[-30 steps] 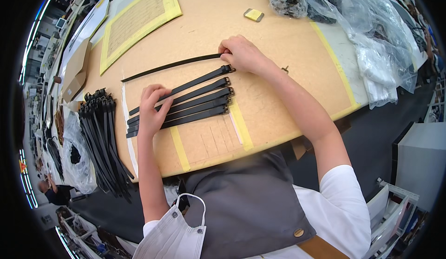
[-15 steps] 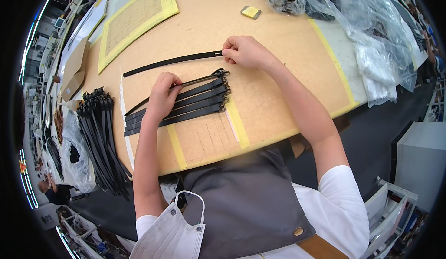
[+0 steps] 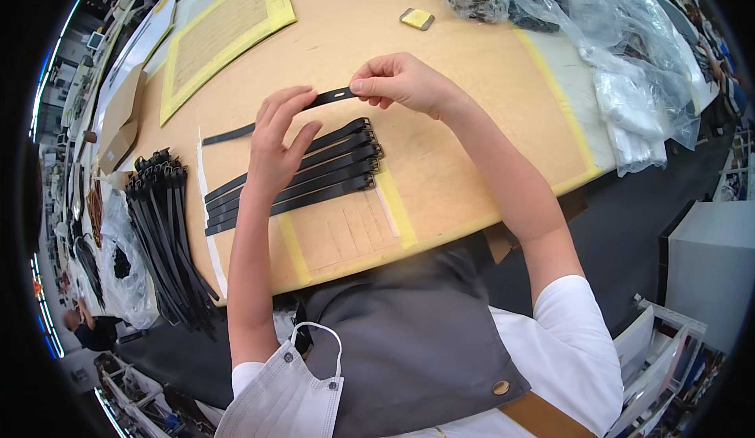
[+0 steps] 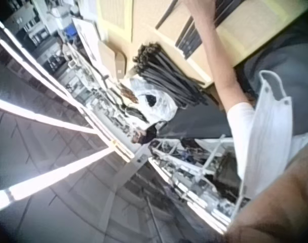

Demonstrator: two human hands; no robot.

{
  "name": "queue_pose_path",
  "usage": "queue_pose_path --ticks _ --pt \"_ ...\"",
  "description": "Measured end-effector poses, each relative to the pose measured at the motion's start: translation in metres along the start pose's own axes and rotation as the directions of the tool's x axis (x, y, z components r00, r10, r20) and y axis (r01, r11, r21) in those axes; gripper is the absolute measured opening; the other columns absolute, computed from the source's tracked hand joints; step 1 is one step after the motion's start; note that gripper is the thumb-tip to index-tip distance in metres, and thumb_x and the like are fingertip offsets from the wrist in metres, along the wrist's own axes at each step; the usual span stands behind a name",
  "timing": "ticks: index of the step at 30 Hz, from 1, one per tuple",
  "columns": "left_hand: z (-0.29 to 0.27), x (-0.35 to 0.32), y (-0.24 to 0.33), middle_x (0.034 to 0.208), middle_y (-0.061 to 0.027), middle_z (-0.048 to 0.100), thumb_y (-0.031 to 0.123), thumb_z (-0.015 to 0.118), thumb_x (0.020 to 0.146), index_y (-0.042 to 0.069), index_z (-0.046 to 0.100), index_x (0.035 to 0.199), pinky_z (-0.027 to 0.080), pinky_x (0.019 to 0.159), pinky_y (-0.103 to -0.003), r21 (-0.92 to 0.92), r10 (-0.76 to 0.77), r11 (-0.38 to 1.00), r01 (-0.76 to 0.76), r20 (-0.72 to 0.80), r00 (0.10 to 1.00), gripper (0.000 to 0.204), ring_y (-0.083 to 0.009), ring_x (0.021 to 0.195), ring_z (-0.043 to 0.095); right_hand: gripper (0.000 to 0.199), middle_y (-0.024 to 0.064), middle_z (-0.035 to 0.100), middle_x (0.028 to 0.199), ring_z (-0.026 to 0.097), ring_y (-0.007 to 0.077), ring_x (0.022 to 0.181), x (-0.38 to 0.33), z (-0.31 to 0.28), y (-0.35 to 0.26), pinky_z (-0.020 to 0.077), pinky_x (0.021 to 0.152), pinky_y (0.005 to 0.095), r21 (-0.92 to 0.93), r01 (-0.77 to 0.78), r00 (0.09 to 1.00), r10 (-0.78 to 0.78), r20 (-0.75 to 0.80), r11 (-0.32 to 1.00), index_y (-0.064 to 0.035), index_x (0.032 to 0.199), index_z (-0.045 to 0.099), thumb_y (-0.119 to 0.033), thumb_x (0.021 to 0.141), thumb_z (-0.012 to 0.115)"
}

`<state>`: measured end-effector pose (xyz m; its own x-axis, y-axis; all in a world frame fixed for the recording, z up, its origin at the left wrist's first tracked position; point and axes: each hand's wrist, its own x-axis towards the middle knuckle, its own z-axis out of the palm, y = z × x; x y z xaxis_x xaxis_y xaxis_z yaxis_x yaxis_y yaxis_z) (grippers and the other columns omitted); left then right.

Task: The person assembles black straps by inserting small metal buckles into the ends of the straps. They repeatedly pick up a strap and a buckle, align them, and press the buckle into place, then set the assembled strap aside on the table.

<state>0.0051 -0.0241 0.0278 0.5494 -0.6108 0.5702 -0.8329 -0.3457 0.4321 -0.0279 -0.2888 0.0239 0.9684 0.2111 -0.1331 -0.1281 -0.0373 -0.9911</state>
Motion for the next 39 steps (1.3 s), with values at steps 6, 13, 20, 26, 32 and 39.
queue_pose_path --ticks 6,13,20,26,32,39 --pt "0.03 0.017 -0.01 0.098 -0.0072 0.072 0.006 0.077 0.091 0.005 0.072 0.118 0.053 0.08 -0.031 -0.251 -0.203 0.929 0.27 0.265 0.943 0.028 -0.0199 0.086 0.065 0.025 -0.0039 0.067 0.083 0.059 0.0064 0.077 -0.02 -0.02 -0.019 0.0493 0.072 0.0222 -0.142 -0.031 0.999 0.025 -0.045 0.989 -0.0042 0.109 0.074 -0.026 0.097 0.073" --pt "0.028 0.002 -0.016 0.089 -0.0034 0.069 0.008 0.084 0.083 0.004 0.074 0.114 0.05 0.071 -0.028 -0.326 -0.268 0.881 0.343 0.254 0.929 0.033 -0.0119 0.079 0.061 0.028 0.0034 0.066 0.114 0.065 0.0172 0.093 -0.04 -0.053 0.011 0.0538 0.08 0.032 -0.578 -0.015 0.999 0.03 0.016 0.816 -0.0089 0.113 0.074 -0.001 0.086 0.074" --pt "0.023 0.003 -0.012 0.087 -0.0028 0.07 0.008 0.084 0.083 0.005 0.076 0.108 0.046 0.06 -0.025 -0.334 -0.248 0.885 0.325 0.254 0.935 0.026 -0.0102 0.071 0.059 0.021 0.0007 0.065 0.099 0.063 0.0129 0.09 -0.027 -0.035 0.021 0.0533 0.079 0.0297 -0.533 0.094 0.994 -0.113 -0.003 0.841 -0.0054 0.116 0.07 -0.009 0.095 0.071" --pt "0.023 0.007 -0.004 0.085 -0.0064 0.073 0.007 0.082 0.084 0.007 0.076 0.108 0.051 0.058 -0.028 -0.308 -0.241 0.913 0.267 0.121 0.963 0.025 -0.0161 0.07 0.067 0.027 -0.0039 0.064 0.091 0.059 0.0055 0.082 -0.017 -0.005 0.027 0.0509 0.076 0.0233 0.224 -0.003 0.997 0.021 -0.078 0.975 -0.0047 0.113 0.069 -0.029 0.104 0.067" --pt "0.023 0.007 -0.005 0.086 -0.0077 0.073 0.004 0.082 0.084 0.007 0.076 0.109 0.055 0.063 -0.03 -0.238 -0.2 0.948 0.21 0.064 0.978 0.026 -0.0193 0.073 0.071 0.03 -0.0031 0.064 0.085 0.059 0.005 0.076 -0.013 0.015 0.033 0.0492 0.071 0.021 0.249 0.084 0.981 -0.036 -0.193 0.965 -0.0039 0.11 0.069 -0.033 0.102 0.07" --pt "0.024 0.007 -0.005 0.087 -0.0086 0.073 0.004 0.082 0.084 0.005 0.075 0.109 0.056 0.065 -0.03 -0.275 -0.215 0.933 0.231 0.088 0.973 0.026 -0.0197 0.074 0.072 0.027 0.0009 0.069 0.088 0.062 0.0059 0.077 -0.011 0.026 0.035 0.0514 0.068 0.0224 0.227 0.106 0.976 -0.058 -0.208 0.968 -0.0027 0.105 0.069 -0.029 0.099 0.074"
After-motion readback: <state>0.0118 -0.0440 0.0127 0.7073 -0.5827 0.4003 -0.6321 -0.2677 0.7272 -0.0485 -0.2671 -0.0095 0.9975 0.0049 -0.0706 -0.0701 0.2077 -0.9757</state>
